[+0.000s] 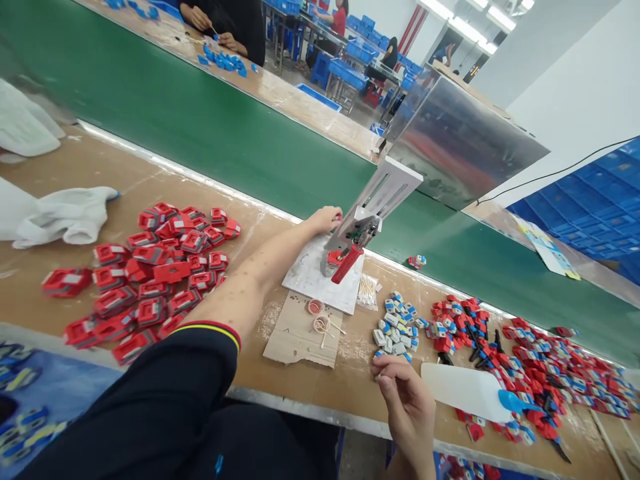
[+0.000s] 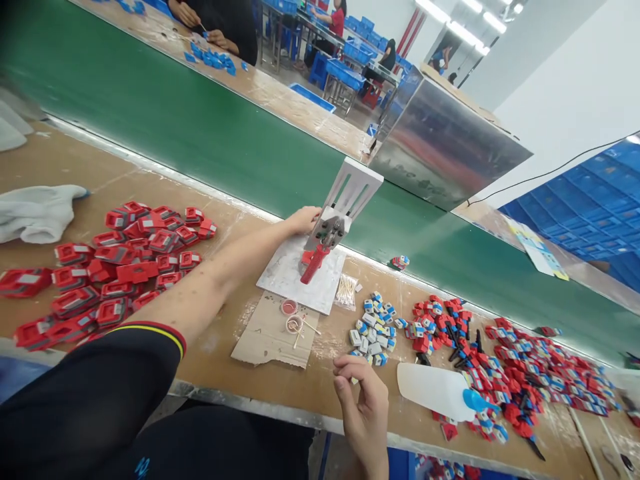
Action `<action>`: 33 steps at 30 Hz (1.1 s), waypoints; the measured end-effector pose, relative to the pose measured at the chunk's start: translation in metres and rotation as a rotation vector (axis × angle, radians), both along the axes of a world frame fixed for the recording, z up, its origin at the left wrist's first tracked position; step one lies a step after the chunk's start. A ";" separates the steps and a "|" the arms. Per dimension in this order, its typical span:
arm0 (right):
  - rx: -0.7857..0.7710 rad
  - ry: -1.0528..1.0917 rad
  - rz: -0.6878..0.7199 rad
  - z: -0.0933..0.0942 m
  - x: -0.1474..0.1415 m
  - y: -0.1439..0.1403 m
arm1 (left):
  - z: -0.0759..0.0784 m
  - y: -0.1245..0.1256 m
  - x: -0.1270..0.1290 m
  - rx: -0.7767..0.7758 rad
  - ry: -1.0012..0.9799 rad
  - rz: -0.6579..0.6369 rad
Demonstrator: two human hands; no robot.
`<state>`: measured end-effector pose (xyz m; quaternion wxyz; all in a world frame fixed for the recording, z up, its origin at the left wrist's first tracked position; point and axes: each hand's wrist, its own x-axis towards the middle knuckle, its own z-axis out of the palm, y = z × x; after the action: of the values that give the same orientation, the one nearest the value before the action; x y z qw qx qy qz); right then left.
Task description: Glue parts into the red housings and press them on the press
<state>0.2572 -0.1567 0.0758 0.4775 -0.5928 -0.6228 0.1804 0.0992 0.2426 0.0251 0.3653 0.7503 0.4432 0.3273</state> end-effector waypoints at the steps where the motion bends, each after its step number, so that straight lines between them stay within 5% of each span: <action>1: 0.007 0.014 0.011 0.000 0.000 0.003 | 0.005 -0.001 -0.010 -0.021 -0.025 0.027; 5: 0.036 0.091 0.065 0.000 0.000 0.023 | 0.027 -0.030 -0.071 -0.108 -0.141 0.086; 9: 0.074 0.120 0.158 0.000 -0.003 0.058 | 0.044 -0.119 -0.132 -0.297 -0.506 0.038; 12: 0.126 0.144 0.195 -0.002 -0.005 0.083 | 0.042 -0.189 -0.147 -0.492 -0.691 -0.050; 15: 0.157 0.209 0.180 -0.011 -0.004 0.097 | 0.026 -0.225 -0.141 -0.637 -0.874 -0.229; 21: 0.092 0.240 0.106 -0.031 0.006 0.098 | -0.002 -0.229 -0.128 -0.731 -0.995 -0.449; 28: 0.032 0.219 0.048 -0.038 0.004 0.099 | -0.005 -0.232 -0.127 -0.655 -0.958 -0.426; 33: 0.002 0.207 0.024 -0.041 0.004 0.097 | -0.001 -0.228 -0.133 -0.556 -0.863 -0.238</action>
<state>0.2610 -0.0596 0.0353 0.5377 -0.5631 -0.5774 0.2456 -0.0341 0.0145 0.0240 0.7344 0.4674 0.2342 0.4328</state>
